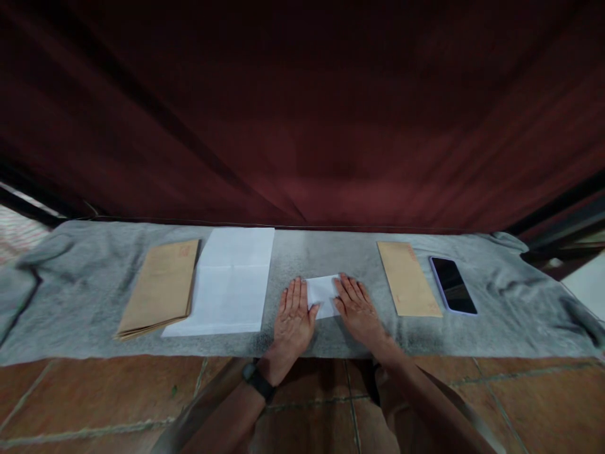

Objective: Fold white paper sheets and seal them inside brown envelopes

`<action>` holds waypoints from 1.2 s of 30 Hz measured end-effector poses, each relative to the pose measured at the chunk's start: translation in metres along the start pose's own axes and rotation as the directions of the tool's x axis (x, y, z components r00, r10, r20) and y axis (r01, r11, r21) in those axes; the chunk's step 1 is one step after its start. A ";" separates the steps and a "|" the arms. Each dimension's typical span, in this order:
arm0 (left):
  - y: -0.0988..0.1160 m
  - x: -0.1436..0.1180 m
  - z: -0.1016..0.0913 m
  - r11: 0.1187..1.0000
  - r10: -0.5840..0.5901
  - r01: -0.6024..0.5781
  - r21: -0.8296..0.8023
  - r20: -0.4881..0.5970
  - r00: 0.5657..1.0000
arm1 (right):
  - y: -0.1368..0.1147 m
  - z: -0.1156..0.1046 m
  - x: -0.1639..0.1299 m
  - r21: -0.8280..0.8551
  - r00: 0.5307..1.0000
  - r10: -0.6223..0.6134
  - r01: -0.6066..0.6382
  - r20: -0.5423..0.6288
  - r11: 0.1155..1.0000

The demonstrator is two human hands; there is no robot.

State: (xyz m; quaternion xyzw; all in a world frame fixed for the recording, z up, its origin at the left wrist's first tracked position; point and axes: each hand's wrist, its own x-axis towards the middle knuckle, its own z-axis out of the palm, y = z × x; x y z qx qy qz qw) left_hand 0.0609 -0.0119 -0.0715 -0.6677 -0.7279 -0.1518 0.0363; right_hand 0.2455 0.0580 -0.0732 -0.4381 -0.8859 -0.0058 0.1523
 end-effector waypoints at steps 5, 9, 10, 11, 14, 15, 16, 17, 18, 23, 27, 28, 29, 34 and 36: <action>-0.011 0.004 -0.002 1.000 -0.006 0.006 0.013 0.009 1.000 | 0.015 -0.004 -0.002 -0.015 0.999 0.045 -0.045 0.026 0.999; -0.012 0.007 -0.010 1.000 -0.029 0.029 0.005 -0.038 0.999 | 0.021 -0.007 -0.001 0.003 0.996 0.084 -0.084 0.016 0.996; -0.009 0.007 -0.012 1.000 -0.012 0.013 0.003 -0.047 0.999 | 0.019 -0.008 0.000 0.010 0.997 0.083 -0.083 0.011 0.997; -0.004 0.005 -0.013 1.000 0.018 -0.018 -0.003 -0.050 0.999 | 0.017 -0.008 0.000 0.017 0.997 0.074 -0.075 0.009 0.997; 0.014 -0.005 -0.012 0.988 0.144 -0.145 -0.043 -0.031 0.989 | 0.001 -0.007 0.000 0.049 1.000 0.013 -0.014 0.022 0.999; 0.019 -0.009 -0.011 0.984 0.170 -0.171 -0.053 -0.028 0.985 | -0.005 -0.006 0.000 0.060 1.000 -0.012 0.010 0.029 0.998; 0.023 -0.012 -0.009 0.981 0.186 -0.187 -0.058 -0.029 0.982 | -0.010 -0.005 -0.001 0.070 0.999 -0.033 0.031 0.035 0.997; 0.026 -0.015 -0.007 0.979 0.193 -0.194 -0.058 -0.032 0.981 | -0.015 -0.004 -0.001 0.076 0.998 -0.048 0.045 0.039 0.996; 0.027 -0.017 -0.005 0.979 0.193 -0.195 -0.057 -0.038 0.980 | -0.018 -0.003 -0.002 0.080 0.998 -0.056 0.052 0.042 0.995; 0.020 -0.016 -0.002 0.987 0.142 -0.146 -0.062 -0.054 0.988 | -0.014 -0.002 -0.002 0.065 0.998 -0.045 0.042 0.046 0.997; 0.012 -0.012 -0.004 0.995 0.070 -0.073 -0.064 -0.041 0.997 | -0.001 -0.003 -0.002 0.032 0.999 -0.015 0.014 0.033 0.999; 0.009 -0.011 -0.005 0.997 0.052 -0.054 -0.063 -0.040 0.998 | 0.002 -0.004 -0.002 0.024 1.000 -0.001 0.000 0.026 1.000; 0.007 -0.010 -0.006 0.998 0.032 -0.034 -0.062 -0.039 0.999 | 0.005 -0.004 -0.001 0.016 1.000 0.017 -0.017 0.019 1.000; -0.004 -0.003 -0.010 0.998 -0.062 0.062 -0.018 -0.033 0.998 | 0.013 -0.007 0.004 0.019 0.992 0.129 -0.129 -0.009 0.991; -0.005 0.000 -0.012 0.997 -0.076 0.077 0.004 -0.029 0.997 | 0.013 -0.010 0.007 0.047 0.984 0.177 -0.177 0.006 0.983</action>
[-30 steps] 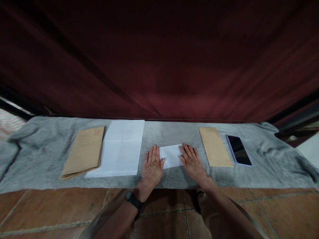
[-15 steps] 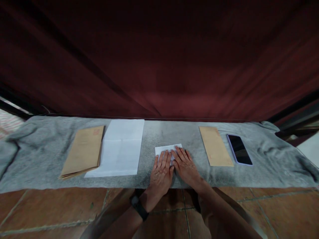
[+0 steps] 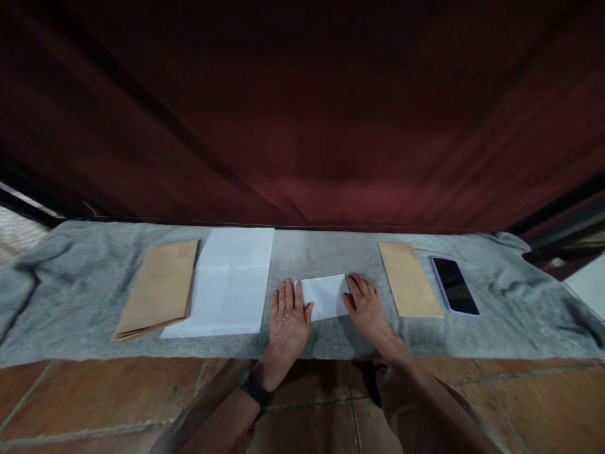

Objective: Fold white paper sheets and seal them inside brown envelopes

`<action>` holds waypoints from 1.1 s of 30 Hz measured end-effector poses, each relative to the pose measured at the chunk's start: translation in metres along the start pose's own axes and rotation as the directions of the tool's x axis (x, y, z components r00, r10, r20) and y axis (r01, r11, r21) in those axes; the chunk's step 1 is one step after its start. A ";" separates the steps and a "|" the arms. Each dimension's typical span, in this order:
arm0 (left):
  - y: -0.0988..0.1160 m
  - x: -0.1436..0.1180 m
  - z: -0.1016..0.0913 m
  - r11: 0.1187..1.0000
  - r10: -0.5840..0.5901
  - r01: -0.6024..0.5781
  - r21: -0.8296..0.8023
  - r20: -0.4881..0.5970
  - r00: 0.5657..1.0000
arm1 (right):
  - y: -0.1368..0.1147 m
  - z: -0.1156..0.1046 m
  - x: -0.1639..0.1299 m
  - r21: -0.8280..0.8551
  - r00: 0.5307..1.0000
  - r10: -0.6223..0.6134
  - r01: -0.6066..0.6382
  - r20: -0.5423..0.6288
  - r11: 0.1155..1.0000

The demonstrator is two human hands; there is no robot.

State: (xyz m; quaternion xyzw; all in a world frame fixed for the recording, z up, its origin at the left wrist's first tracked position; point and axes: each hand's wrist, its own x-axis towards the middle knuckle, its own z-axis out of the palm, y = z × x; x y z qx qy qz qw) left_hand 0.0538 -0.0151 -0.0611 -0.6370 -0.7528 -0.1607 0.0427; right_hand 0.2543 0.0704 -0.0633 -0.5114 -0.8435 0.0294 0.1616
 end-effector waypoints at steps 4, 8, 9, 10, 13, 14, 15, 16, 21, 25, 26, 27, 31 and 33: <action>0.003 0.006 -0.004 1.000 0.026 -0.026 -0.004 0.040 0.999 | -0.002 -0.003 0.006 0.074 0.995 0.097 -0.099 0.030 0.992; 0.006 0.012 -0.006 0.995 -0.019 0.025 -0.098 0.061 0.998 | 0.001 0.002 0.013 0.209 0.990 0.139 -0.142 0.030 0.968; 0.006 0.013 -0.006 0.990 -0.032 0.040 -0.138 0.059 0.998 | 0.002 0.004 0.014 0.249 0.988 0.151 -0.153 0.026 0.956; 0.005 0.015 -0.006 0.982 -0.045 0.054 -0.182 0.055 0.997 | 0.003 0.005 0.015 0.294 0.986 0.162 -0.162 0.023 0.942; 0.000 0.021 -0.003 0.939 -0.086 0.091 -0.333 0.031 0.996 | 0.007 0.009 0.016 0.435 0.983 0.185 -0.172 0.013 0.884; -0.001 0.023 -0.002 0.915 -0.103 0.106 -0.389 0.028 0.994 | 0.007 0.010 0.016 0.481 0.981 0.194 -0.174 0.008 0.860; -0.003 0.024 -0.001 0.887 -0.123 0.125 -0.444 0.032 0.992 | 0.008 0.011 0.016 0.525 0.979 0.203 -0.174 0.002 0.833; -0.004 0.026 0.000 0.856 -0.148 0.150 -0.495 0.043 0.988 | 0.009 0.012 0.016 0.566 0.977 0.211 -0.173 -0.002 0.806; -0.004 0.030 -0.002 0.656 -0.290 0.295 -0.695 0.129 0.948 | 0.010 0.014 0.017 0.705 0.963 0.262 -0.231 0.067 0.671; -0.004 0.032 -0.011 0.396 -0.291 0.360 -0.845 0.256 0.922 | 0.013 0.015 0.019 0.755 0.959 0.267 -0.241 0.090 0.609; -0.005 0.033 -0.013 0.337 -0.273 0.369 -0.866 0.286 0.919 | 0.014 0.015 0.020 0.768 0.957 0.271 -0.250 0.104 0.589; -0.005 0.033 -0.016 0.288 -0.255 0.379 -0.880 0.311 0.916 | 0.015 0.014 0.021 0.780 0.954 0.274 -0.263 0.123 0.567; -0.003 0.031 -0.026 0.179 -0.221 0.422 -0.889 0.382 0.897 | 0.020 0.008 0.021 0.779 0.952 0.227 -0.301 0.207 0.550; -0.002 0.028 -0.029 0.159 -0.199 0.425 -0.891 0.393 0.898 | 0.022 0.004 0.020 0.769 0.948 0.209 -0.317 0.240 0.555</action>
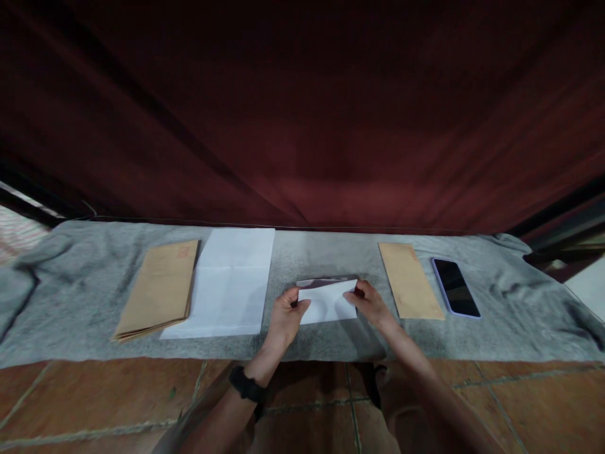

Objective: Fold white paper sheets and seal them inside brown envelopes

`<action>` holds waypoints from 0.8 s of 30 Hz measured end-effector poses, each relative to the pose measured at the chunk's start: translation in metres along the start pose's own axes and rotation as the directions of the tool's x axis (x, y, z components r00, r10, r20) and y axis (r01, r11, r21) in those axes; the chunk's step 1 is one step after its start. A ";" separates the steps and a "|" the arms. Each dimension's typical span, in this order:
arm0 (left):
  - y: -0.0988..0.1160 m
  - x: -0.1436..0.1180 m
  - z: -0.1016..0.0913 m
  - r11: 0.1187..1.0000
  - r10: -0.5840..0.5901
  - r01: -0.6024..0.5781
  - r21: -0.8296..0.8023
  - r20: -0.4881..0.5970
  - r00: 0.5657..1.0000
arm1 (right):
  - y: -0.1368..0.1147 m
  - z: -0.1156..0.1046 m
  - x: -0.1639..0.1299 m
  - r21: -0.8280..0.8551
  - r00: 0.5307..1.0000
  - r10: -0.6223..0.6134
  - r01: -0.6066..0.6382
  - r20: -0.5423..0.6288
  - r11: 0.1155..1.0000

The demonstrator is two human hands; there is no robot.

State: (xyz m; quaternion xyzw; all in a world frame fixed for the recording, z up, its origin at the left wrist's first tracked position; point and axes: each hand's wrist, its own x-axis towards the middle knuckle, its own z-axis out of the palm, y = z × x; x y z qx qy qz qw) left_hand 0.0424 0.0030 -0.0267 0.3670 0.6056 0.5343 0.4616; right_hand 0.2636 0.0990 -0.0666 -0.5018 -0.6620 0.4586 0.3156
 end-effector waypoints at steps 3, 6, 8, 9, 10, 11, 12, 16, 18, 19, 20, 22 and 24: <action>0.001 -0.004 0.000 0.999 0.035 -0.035 0.036 0.013 0.999 | -0.004 -0.007 -0.003 0.086 0.997 0.044 -0.049 0.063 0.995; 0.002 -0.008 -0.001 0.990 0.089 -0.090 0.106 0.012 0.996 | -0.009 -0.011 -0.004 0.210 0.986 0.064 -0.095 0.151 0.973; 0.004 -0.009 -0.001 0.985 0.116 -0.118 0.127 0.022 0.993 | -0.012 -0.012 -0.005 0.267 0.981 0.088 -0.133 0.175 0.954; 0.005 -0.009 -0.001 0.983 0.128 -0.130 0.131 0.027 0.991 | -0.014 -0.012 -0.005 0.286 0.979 0.098 -0.147 0.179 0.947; 0.006 -0.010 0.000 0.981 0.136 -0.139 0.132 0.032 0.990 | -0.015 -0.012 -0.005 0.296 0.977 0.104 -0.156 0.185 0.942; 0.006 -0.010 0.001 0.981 0.142 -0.145 0.131 0.038 0.989 | -0.016 -0.011 -0.005 0.302 0.976 0.100 -0.157 0.195 0.940; 0.007 -0.010 0.001 0.981 0.143 -0.148 0.126 0.043 0.989 | -0.017 -0.010 -0.005 0.307 0.973 0.089 -0.152 0.211 0.940; 0.007 -0.009 0.002 0.992 0.103 -0.105 0.068 0.037 0.994 | -0.018 -0.008 -0.002 0.302 0.972 0.081 -0.147 0.221 0.942; 0.008 -0.007 0.003 0.997 0.077 -0.078 0.025 0.027 0.997 | -0.019 -0.008 -0.001 0.288 0.982 0.088 -0.134 0.167 0.948; 0.009 -0.006 0.003 0.997 0.071 -0.071 0.007 0.027 0.997 | -0.020 -0.009 0.000 0.281 0.986 0.088 -0.126 0.144 0.951; 0.010 -0.006 0.004 0.998 0.068 -0.068 -0.008 0.029 0.997 | -0.022 -0.010 0.000 0.279 0.987 0.086 -0.121 0.133 0.953; 0.011 -0.004 0.005 0.997 0.072 -0.072 -0.027 0.024 0.997 | -0.026 -0.012 0.000 0.298 0.987 0.090 -0.127 0.134 0.946; 0.012 -0.004 0.006 0.996 0.083 -0.083 -0.033 -0.003 0.997 | -0.030 -0.013 -0.002 0.350 0.984 0.098 -0.145 0.150 0.925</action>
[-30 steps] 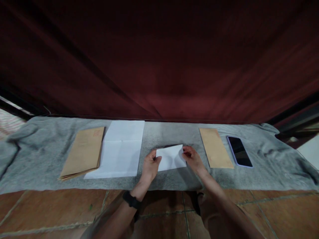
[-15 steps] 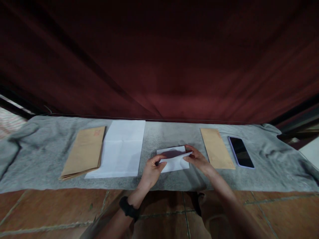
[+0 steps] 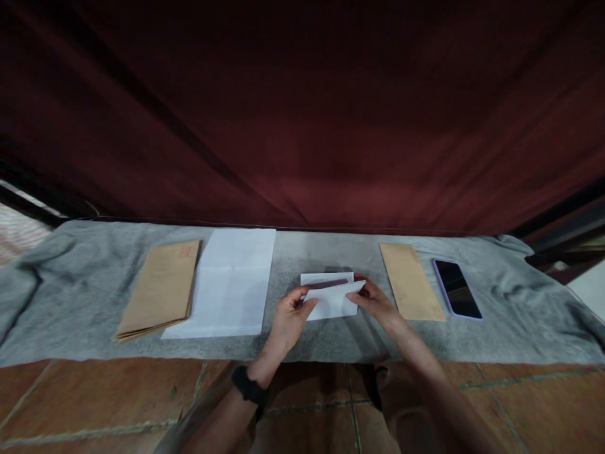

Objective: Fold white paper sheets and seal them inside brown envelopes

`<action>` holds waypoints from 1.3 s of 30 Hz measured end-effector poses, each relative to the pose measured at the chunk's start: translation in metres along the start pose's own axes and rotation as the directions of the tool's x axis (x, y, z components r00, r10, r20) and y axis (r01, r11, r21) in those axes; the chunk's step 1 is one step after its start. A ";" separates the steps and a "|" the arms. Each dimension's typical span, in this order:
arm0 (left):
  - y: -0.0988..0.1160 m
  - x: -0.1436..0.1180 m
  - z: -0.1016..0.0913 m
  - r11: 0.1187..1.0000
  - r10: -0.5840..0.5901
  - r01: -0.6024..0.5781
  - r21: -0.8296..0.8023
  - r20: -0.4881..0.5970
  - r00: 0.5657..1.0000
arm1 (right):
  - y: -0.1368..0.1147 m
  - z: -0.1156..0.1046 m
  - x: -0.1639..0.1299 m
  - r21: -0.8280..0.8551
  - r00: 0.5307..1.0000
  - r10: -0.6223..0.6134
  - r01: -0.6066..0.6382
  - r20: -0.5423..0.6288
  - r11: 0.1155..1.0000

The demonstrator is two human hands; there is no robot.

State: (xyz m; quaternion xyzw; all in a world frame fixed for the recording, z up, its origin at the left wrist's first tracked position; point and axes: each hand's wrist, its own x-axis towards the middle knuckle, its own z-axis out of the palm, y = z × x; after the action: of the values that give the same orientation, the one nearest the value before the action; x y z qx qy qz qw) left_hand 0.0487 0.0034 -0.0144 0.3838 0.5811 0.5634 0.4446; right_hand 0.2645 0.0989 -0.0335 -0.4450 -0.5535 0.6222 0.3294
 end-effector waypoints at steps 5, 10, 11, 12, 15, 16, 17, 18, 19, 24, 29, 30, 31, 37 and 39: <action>0.000 0.001 0.001 0.999 0.024 -0.024 0.022 -0.013 1.000 | -0.004 0.006 -0.004 0.140 0.997 0.014 -0.024 0.069 0.990; 0.000 0.006 0.003 0.968 0.228 -0.218 0.126 -0.066 0.972 | 0.000 0.013 -0.007 0.227 0.997 0.081 -0.078 -0.003 0.971; 0.000 0.008 0.003 0.955 0.266 -0.251 0.157 -0.084 0.960 | 0.001 0.014 -0.007 0.240 0.996 0.089 -0.086 -0.001 0.967; -0.001 0.009 0.003 0.945 0.288 -0.266 0.190 -0.100 0.952 | 0.001 0.015 -0.007 0.252 0.996 0.088 -0.085 -0.003 0.964; -0.005 0.011 0.004 0.935 0.281 -0.233 0.266 -0.156 0.947 | 0.000 0.016 -0.006 0.275 0.997 0.070 -0.059 -0.033 0.960; -0.006 0.012 0.004 0.940 0.261 -0.212 0.267 -0.166 0.951 | 0.000 0.017 -0.006 0.276 0.997 0.070 -0.055 -0.044 0.960; -0.007 0.012 0.005 0.949 0.238 -0.193 0.248 -0.166 0.957 | -0.001 0.017 -0.006 0.275 0.996 0.073 -0.057 -0.049 0.960; -0.008 0.012 0.006 0.961 0.214 -0.180 0.209 -0.156 0.964 | -0.002 0.017 -0.006 0.277 0.996 0.079 -0.062 -0.050 0.959; -0.009 0.013 0.007 0.973 0.192 -0.169 0.160 -0.136 0.972 | -0.002 0.016 -0.006 0.283 0.995 0.089 -0.072 -0.047 0.956; -0.009 0.012 0.011 0.977 0.184 -0.178 0.115 -0.042 0.982 | -0.004 0.016 -0.007 0.351 0.991 0.130 -0.113 -0.025 0.930; -0.009 0.011 0.012 0.942 0.229 -0.223 0.250 0.004 0.973 | 0.006 0.015 -0.006 0.353 0.982 0.173 -0.137 -0.072 0.926; -0.012 0.011 0.012 0.945 0.208 -0.201 0.257 -0.001 0.978 | 0.009 0.015 -0.005 0.336 0.982 0.169 -0.133 -0.079 0.932; -0.014 0.012 0.012 0.949 0.183 -0.174 0.264 -0.009 0.983 | 0.012 0.014 -0.003 0.310 0.984 0.153 -0.117 -0.094 0.944; -0.031 0.018 0.008 0.932 0.083 -0.057 0.357 -0.059 0.995 | 0.023 0.014 0.006 -0.257 0.907 -0.232 0.144 -0.352 0.956; -0.034 0.019 0.007 0.909 0.091 -0.051 0.414 -0.076 0.993 | 0.023 0.020 0.002 -0.467 0.868 -0.396 0.229 -0.299 0.854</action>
State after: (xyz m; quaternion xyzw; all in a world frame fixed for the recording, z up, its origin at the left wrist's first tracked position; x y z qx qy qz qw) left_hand 0.0513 0.0218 -0.0492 0.4630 0.6924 0.4615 0.3054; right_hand 0.2472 0.0891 -0.0563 -0.5199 -0.6636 0.3268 0.4273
